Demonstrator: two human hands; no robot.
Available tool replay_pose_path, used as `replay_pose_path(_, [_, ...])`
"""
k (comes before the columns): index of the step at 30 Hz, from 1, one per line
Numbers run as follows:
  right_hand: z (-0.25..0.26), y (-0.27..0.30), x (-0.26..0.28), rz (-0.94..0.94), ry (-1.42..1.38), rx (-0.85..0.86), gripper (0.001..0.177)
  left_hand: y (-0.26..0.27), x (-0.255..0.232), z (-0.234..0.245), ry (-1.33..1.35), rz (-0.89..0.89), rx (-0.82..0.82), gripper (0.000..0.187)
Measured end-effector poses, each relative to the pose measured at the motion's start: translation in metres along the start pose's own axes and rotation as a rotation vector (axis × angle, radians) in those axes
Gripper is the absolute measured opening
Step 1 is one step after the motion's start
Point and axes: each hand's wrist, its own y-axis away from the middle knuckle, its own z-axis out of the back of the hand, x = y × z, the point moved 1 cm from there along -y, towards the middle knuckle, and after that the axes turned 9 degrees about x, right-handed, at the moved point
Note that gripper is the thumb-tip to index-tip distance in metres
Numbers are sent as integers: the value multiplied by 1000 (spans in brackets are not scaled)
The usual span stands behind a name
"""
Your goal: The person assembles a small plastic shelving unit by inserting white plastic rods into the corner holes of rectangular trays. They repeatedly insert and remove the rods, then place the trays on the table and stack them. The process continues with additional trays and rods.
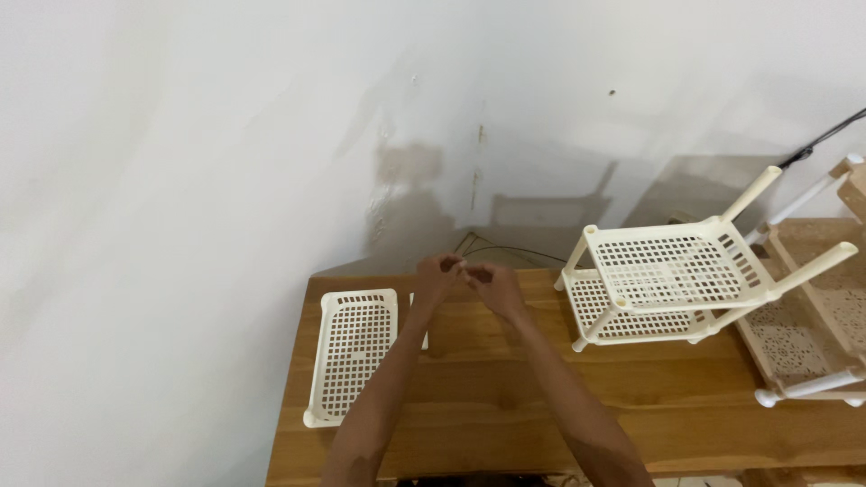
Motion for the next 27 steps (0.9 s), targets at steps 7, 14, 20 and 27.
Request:
replay_pose_path(7, [95, 22, 66, -18, 15, -133, 28, -9, -97, -40, 199, -102, 27, 31])
replay_pose_path(14, [185, 50, 70, -51, -22, -305, 29, -31, -165, -101, 276, -302, 58, 25])
replay_pose_path(20, [261, 75, 38, 12, -48, -502, 30, -49, -203, -170, 298, -380, 120, 24])
replay_pose_path(27, [322, 130, 17, 84, -36, -696, 25, -62, -234, -259, 374, -362, 332, 24])
